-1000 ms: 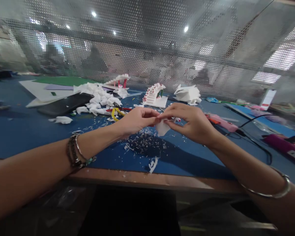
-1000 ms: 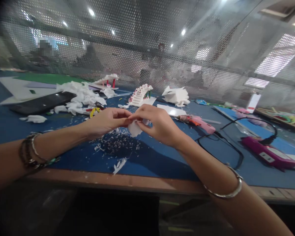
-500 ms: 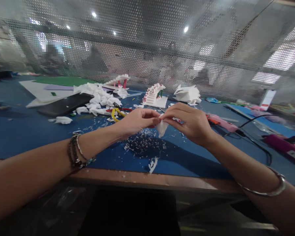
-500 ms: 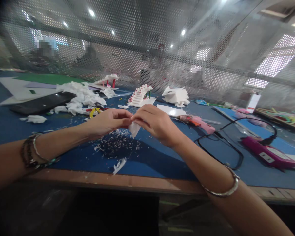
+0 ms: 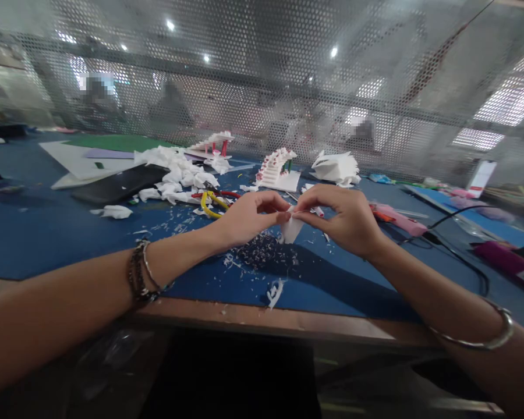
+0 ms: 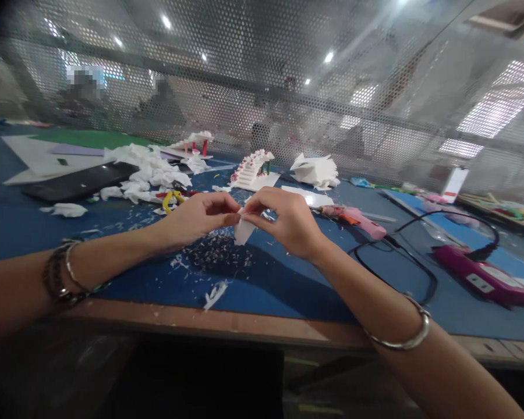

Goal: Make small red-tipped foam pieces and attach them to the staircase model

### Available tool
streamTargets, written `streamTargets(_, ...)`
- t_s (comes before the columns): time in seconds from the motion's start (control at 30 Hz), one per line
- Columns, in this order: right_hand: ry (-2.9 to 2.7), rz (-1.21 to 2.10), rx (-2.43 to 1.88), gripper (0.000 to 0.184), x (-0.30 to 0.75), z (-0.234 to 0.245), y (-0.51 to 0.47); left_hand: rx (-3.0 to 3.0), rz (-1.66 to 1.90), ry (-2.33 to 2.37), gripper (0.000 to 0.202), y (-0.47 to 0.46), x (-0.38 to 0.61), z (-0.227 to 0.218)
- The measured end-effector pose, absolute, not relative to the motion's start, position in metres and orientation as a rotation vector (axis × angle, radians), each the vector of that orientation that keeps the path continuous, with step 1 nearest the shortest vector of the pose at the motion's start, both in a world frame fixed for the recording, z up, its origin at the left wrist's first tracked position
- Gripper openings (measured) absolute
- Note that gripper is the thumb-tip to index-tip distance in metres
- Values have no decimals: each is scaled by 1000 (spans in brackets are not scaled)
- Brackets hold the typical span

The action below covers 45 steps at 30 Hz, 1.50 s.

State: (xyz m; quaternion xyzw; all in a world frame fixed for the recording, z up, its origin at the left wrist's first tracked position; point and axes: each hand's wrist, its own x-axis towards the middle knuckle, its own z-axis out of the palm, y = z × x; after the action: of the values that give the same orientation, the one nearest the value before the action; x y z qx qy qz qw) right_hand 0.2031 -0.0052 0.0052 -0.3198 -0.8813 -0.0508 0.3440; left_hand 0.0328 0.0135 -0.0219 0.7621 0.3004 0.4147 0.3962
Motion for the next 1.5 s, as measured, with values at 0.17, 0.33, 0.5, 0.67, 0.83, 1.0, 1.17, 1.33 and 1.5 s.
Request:
streamTargets(0.17,-2178,64,-919,9,202,3,-5,1962,1075,743,13,14,32,-23)
streamTargets(0.33,-2060,328,-971,10,198,1,-5,2013,1146,732,9,13,31,-24)
streamTargets(0.5,-1958,545,-980,13,196,0,-3,2006,1172,730,10,13,31,-24)
streamTargets(0.67,-1893,613,-954,19,195,-2,-2,1978,1161,730,11,11,32,-22)
streamTargets(0.83,-1888,511,-931,23,193,-5,-4,2002,1158,753,20,7,31,-21)
streamTargets(1.0,-1907,485,-919,20,192,-5,-6,2069,1203,761,17,8,32,-22)
streamTargets(1.17,-1870,552,-874,14,193,-2,-5,2057,1248,703,14,10,32,-22)
streamTargets(1.33,-1857,660,-835,10,192,0,-5,2075,1268,674,11,12,29,-21)
streamTargets(1.5,-1845,628,-812,8,193,0,-6,2068,1252,651,11,12,28,-19)
